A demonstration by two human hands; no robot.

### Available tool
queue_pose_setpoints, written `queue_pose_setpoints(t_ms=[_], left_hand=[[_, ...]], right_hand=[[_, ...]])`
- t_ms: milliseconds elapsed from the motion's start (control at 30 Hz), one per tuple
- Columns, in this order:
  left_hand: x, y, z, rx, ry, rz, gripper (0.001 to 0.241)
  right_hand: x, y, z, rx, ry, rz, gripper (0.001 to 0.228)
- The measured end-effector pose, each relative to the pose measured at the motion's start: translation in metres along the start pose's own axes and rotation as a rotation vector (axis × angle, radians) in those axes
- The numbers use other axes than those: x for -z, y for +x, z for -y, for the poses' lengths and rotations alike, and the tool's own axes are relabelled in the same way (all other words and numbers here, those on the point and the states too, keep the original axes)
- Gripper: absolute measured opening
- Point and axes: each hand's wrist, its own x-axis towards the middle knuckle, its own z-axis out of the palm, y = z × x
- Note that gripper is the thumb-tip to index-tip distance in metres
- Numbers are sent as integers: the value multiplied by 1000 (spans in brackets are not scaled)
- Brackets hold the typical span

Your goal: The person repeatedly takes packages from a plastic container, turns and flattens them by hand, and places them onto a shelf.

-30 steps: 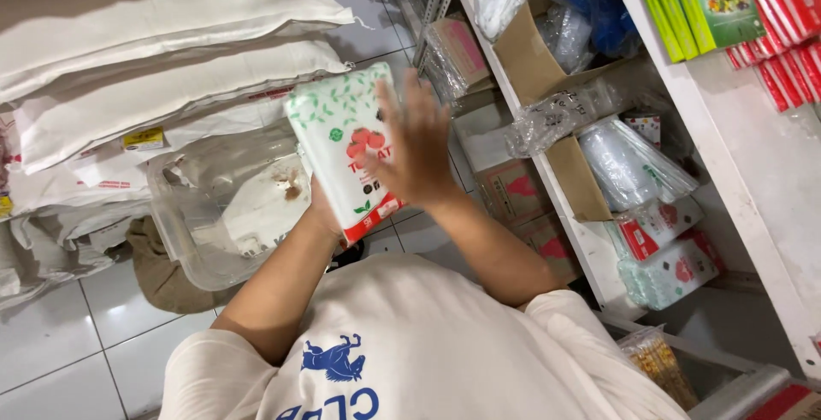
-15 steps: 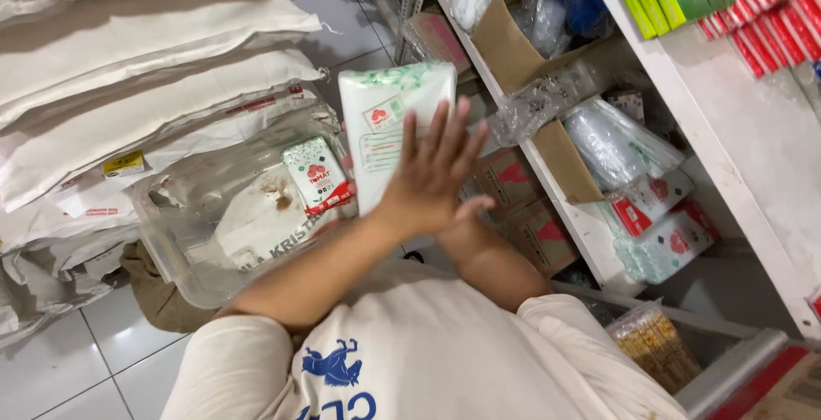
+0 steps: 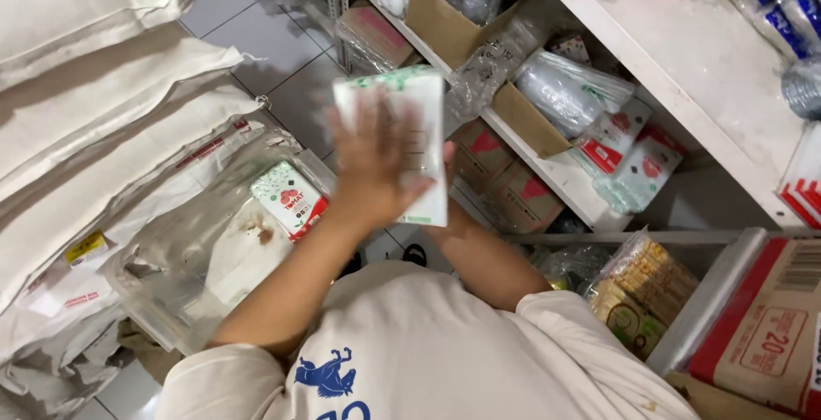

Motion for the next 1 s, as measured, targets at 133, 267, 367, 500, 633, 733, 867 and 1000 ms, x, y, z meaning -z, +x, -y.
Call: queue_pose_setpoints(t_ms=[133, 267, 367, 500, 633, 733, 867, 1000], left_hand=[[-15, 5, 0, -86, 57, 185, 91], [-39, 4, 80, 389, -10, 366, 26], [-80, -21, 109, 432, -1083, 204, 95], [-151, -52, 70, 683, -2062, 284, 109], [-132, -17, 41, 592, -2254, 287, 108], [-122, -3, 8, 576, -2251, 383, 106], [-143, 15, -11, 556, -2211, 506, 101], [-153, 33, -24, 654, -2423, 523, 97]], right_hand=[[22, -4, 23, -182, -121, 139, 103], [78, -11, 44, -210, -270, 100, 104], [97, -6, 47, -92, -588, 96, 101], [70, -11, 38, 217, -1744, 3, 83], [18, -17, 73, 580, -2358, -17, 83], [5, -3, 108, 675, -2128, 188, 81], [23, 15, 151, 372, -2290, 166, 85], [77, 0, 209, 213, -2305, -285, 87]])
